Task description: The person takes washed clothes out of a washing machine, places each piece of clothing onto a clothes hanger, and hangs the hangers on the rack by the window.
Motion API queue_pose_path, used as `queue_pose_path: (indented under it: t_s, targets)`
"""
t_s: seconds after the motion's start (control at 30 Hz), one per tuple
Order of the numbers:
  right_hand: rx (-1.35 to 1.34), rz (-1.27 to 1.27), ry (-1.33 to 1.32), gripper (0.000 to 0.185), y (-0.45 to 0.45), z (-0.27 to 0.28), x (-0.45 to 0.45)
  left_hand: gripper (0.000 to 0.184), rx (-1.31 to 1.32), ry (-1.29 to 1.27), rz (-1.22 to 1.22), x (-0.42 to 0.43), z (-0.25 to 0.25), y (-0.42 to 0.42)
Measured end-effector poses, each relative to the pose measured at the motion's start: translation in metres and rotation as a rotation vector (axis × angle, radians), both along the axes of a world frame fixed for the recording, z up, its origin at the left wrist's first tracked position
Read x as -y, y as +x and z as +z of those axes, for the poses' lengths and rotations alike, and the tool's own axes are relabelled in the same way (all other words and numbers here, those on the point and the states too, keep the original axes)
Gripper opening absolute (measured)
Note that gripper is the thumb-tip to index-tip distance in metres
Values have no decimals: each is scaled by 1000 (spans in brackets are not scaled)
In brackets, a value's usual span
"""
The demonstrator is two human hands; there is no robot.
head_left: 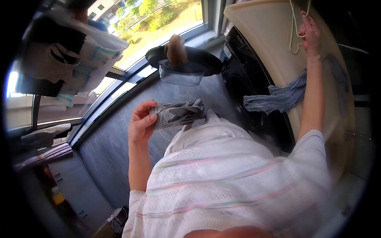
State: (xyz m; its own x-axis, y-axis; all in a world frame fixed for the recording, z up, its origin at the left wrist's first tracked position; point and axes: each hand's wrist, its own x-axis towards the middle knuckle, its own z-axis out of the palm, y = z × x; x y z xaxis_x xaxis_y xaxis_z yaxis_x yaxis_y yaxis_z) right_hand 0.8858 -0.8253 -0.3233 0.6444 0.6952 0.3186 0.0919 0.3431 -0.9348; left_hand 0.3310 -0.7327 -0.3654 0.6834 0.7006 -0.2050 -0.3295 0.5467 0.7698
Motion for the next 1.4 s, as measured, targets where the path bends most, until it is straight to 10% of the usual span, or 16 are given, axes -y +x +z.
queue_pose_path:
  t_s: [0.4,0.6,0.97,1.4]
  targets:
    - [-394,601,221,39,-187,40,-2,38,140,180,-9,-51,52,-36]
    - [-304,317,-84,44,-268,-1,-30,38,151,195,-37,-69,67,-65]
    - [-881,676,410,35,-408,-27,-85,41,272,130,-192,-93,75,-117]
    - [-635,540,44,37,-465,-127,-136,46,522,159,-42,-97,97,-190]
